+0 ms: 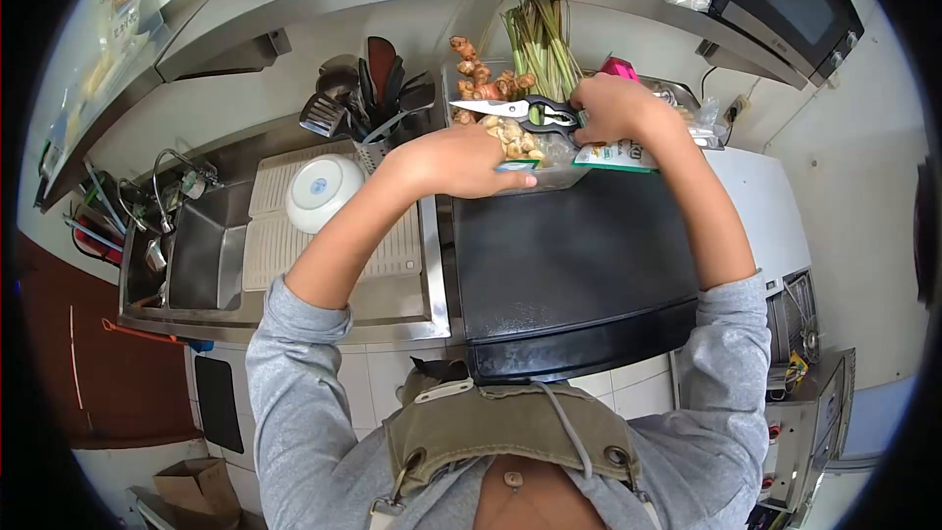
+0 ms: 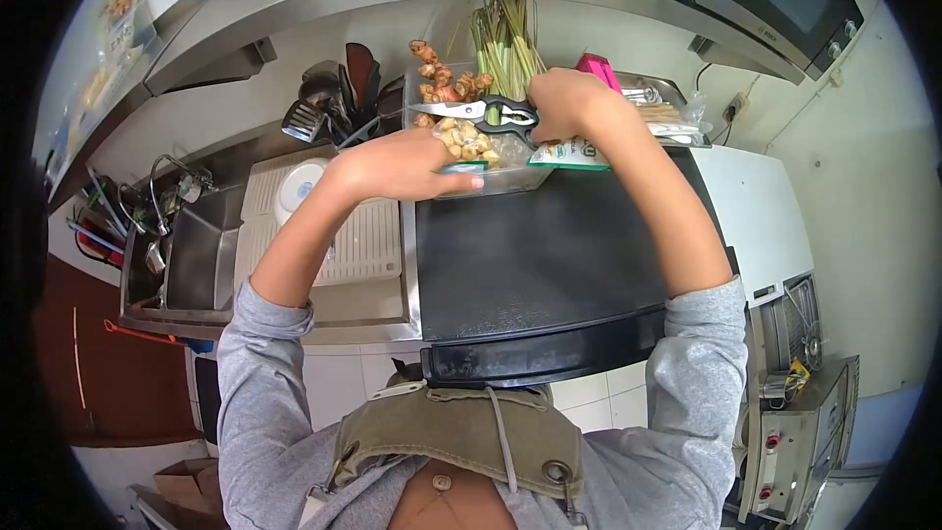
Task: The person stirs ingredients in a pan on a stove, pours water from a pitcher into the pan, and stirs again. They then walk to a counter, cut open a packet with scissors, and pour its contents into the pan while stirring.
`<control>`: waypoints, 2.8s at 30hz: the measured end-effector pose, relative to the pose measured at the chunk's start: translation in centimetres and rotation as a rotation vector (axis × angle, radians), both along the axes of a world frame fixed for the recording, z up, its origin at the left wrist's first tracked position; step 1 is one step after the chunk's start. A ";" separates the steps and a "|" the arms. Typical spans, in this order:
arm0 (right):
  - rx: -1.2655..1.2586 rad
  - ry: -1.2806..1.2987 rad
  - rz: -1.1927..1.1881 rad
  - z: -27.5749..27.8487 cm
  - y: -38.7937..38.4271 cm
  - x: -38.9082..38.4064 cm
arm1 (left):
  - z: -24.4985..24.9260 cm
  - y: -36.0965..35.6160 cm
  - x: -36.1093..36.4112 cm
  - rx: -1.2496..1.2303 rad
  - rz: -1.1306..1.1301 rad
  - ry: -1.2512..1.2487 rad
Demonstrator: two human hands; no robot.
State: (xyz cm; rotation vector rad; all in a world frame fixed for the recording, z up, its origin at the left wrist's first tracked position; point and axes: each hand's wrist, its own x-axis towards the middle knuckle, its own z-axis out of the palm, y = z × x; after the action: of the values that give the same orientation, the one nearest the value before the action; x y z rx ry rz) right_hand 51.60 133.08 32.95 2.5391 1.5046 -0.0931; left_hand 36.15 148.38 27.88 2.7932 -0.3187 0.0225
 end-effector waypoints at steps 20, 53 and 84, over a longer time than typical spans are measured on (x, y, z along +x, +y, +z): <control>1.316 0.409 -0.155 -6.3 1.1 -20.2 | -7.8 -9.7 -14.7 -1.191 0.166 -0.411; 0.392 1.680 0.322 -13.6 24.9 -59.9 | -14.1 4.5 -61.5 -1.653 1.239 -1.079; -1.362 0.516 1.744 -44.0 22.6 -133.9 | -47.8 -19.0 -116.2 -0.770 2.323 -2.547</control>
State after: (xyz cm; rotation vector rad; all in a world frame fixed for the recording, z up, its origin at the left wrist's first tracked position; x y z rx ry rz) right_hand -82.29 155.73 -11.05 -0.1261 2.0332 -1.0005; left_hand -80.06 129.42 -19.89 0.5306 -1.8038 -2.7474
